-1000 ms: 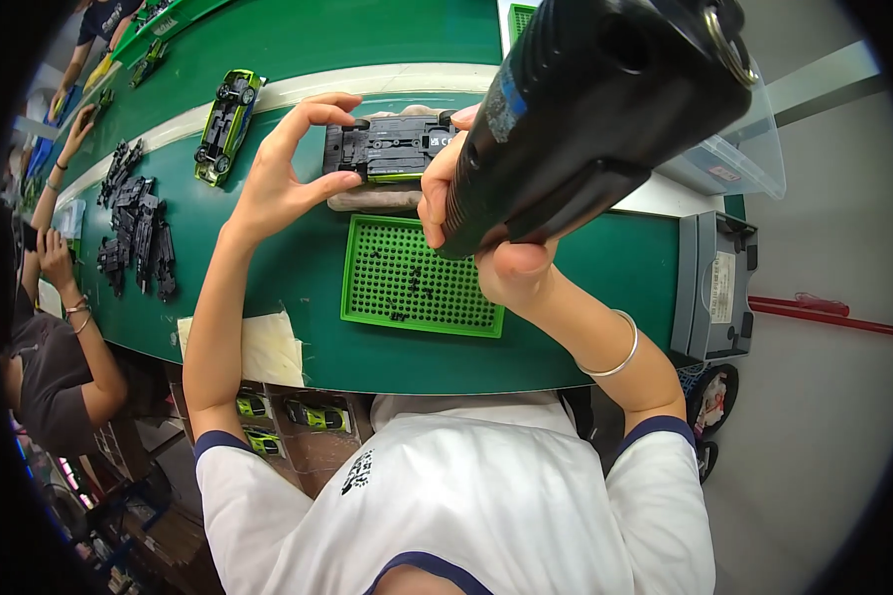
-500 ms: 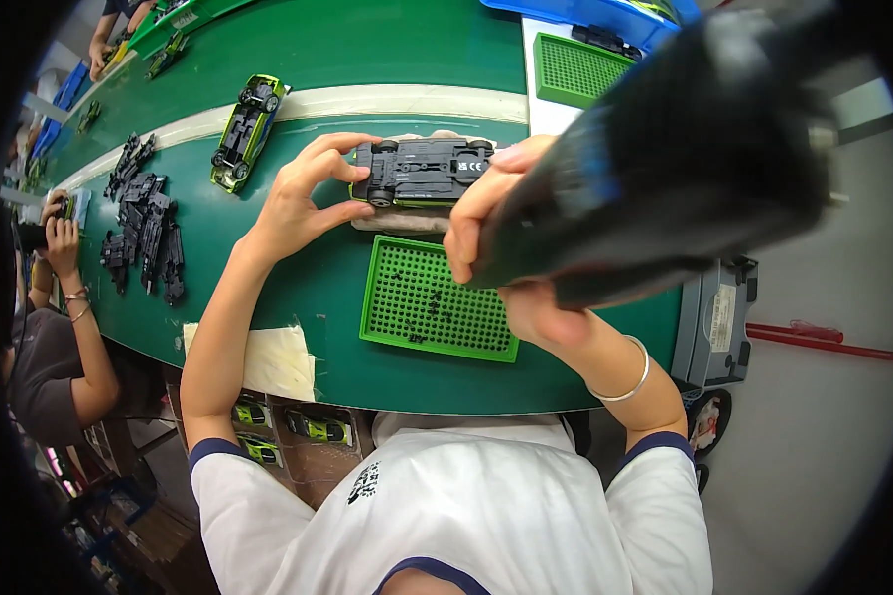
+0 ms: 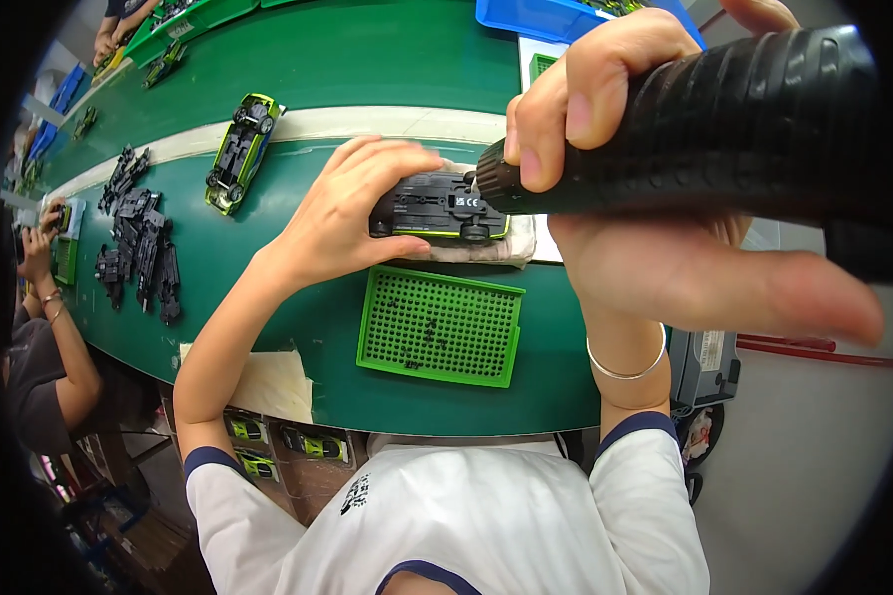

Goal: The person assembles toy cars by placing wheel axles and chassis components into car bodies, securing the bases using an electric screwdriver, and placing completed cars onto a conveyor belt and into a tray.

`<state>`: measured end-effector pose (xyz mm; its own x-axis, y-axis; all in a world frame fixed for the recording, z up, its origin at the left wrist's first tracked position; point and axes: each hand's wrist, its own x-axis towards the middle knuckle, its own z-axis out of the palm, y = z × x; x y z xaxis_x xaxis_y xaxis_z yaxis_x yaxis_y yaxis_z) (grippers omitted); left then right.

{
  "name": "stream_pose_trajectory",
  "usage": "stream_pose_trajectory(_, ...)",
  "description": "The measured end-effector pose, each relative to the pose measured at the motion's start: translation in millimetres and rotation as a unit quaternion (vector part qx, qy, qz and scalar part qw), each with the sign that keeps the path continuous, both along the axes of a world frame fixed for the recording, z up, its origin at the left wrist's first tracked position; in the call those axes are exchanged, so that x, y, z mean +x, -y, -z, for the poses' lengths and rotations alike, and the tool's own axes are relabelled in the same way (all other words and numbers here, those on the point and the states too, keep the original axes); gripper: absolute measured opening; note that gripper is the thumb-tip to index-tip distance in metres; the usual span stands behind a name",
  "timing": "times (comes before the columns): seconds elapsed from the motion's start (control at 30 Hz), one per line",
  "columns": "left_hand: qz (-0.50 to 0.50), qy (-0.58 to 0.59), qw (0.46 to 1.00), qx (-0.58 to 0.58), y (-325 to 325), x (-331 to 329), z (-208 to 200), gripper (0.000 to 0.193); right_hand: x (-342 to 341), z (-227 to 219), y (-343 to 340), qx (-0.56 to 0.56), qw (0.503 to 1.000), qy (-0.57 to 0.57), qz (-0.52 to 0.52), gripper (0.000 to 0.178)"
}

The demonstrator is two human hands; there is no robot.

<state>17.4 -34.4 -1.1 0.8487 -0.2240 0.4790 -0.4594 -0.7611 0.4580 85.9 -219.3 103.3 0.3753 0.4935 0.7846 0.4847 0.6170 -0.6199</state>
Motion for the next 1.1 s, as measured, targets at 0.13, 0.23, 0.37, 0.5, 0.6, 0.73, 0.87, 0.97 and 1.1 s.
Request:
stream_pose_trajectory(0.13, 0.036, -0.073, 0.996, -0.029, -2.3, 3.6, 7.2, 0.060, 10.3, -1.3, 1.0, 0.003, 1.000, -0.005, 0.008, 0.104)
stream_pose_trajectory(0.23, 0.038, -0.009, 0.999, 0.000, -0.9, 1.5, 10.9, 0.051, 17.4, -0.4, 3.0, 0.007, 1.000, -0.011, 0.017, 0.104)
stream_pose_trajectory(0.37, 0.042, 0.002, 0.999, 0.034, -3.7, 1.9, 14.5, 0.054, 34.2, 0.6, -2.8, 0.013, 0.998, 0.016, -0.061, 0.106)
stream_pose_trajectory(0.5, 0.007, -0.046, 0.998, -0.045, -9.1, -4.4, 8.8, 0.061, 21.2, 5.8, -5.2, 0.031, 0.999, -0.033, -0.002, 0.110)
stream_pose_trajectory(0.6, -0.010, -0.063, 0.989, -0.134, -19.3, -8.6, 9.8, 0.068, 19.1, 4.0, -12.7, 0.021, 0.999, -0.030, 0.010, 0.112)
stream_pose_trajectory(0.73, -0.038, -0.136, 0.983, -0.121, -27.4, -11.5, 13.0, 0.069, 23.8, 12.5, -18.7, 0.030, 0.998, -0.056, -0.008, 0.112)
stream_pose_trajectory(0.87, -0.031, -0.129, 0.985, -0.108, -27.5, -9.4, 13.2, 0.063, 14.8, 6.2, -21.1, -0.050, 0.991, -0.083, 0.087, 0.112)
stream_pose_trajectory(0.97, -0.035, -0.119, 0.989, -0.075, -27.2, -11.3, 12.6, 0.067, 11.6, 3.6, -22.9, -0.104, 0.978, -0.097, 0.153, 0.111)
stream_pose_trajectory(1.1, -0.032, -0.024, 0.999, -0.030, -17.0, -15.5, 6.8, 0.060, 12.1, 3.9, -26.5, -0.096, 0.981, -0.099, 0.140, 0.110)
